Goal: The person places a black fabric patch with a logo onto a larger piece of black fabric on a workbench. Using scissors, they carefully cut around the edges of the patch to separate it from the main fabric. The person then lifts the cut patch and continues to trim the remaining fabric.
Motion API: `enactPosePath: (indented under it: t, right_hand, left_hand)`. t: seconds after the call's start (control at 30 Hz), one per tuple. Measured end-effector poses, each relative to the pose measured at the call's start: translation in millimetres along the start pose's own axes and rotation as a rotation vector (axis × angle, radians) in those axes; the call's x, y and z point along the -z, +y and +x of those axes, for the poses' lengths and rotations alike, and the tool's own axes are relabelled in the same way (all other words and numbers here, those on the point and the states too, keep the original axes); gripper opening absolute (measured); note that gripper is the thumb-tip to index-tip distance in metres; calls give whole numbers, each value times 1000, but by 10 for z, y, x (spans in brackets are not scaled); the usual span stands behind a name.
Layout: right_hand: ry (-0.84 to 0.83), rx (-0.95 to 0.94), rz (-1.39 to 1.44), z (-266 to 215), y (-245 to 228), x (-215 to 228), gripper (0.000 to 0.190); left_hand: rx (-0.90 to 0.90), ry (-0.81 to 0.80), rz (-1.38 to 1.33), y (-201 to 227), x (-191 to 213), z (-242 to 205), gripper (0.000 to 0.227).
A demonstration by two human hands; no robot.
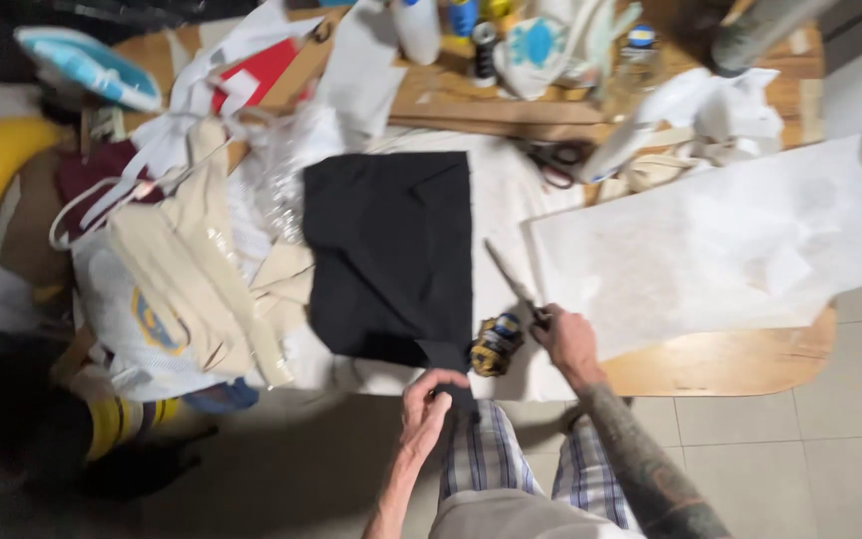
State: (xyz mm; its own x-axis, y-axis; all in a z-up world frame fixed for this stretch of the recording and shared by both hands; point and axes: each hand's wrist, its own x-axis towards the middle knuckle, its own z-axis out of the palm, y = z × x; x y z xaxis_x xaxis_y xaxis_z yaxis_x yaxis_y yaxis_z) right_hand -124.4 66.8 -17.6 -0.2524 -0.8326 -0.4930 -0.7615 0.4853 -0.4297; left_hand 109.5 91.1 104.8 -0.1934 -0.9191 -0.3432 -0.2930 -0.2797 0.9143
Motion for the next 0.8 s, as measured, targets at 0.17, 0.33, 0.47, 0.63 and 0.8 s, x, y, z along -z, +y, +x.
enactPosePath:
  t: [0.17, 0.33, 0.47, 0.63, 0.8]
  right_hand:
    - [-197, 219, 490, -452, 117, 392, 33]
    - [-686, 231, 912, -1085, 985, 1262, 62]
    - [-616, 114, 1214, -1360, 2130, 1811, 45]
    - [-317, 223, 1239, -1330, 3066, 2692, 23]
    - [120, 124, 1414, -1059, 3581, 3659, 39]
  left_hand:
    - [34, -247, 194, 286, -876, -161, 17]
    - [-6, -436, 69, 557, -1854, -432, 16]
    - [64, -507, -75, 995, -2693, -524, 28]
    - [51, -611, -133, 1373, -3833, -201, 48]
    - [374, -470, -376, 1594, -5127, 402, 59]
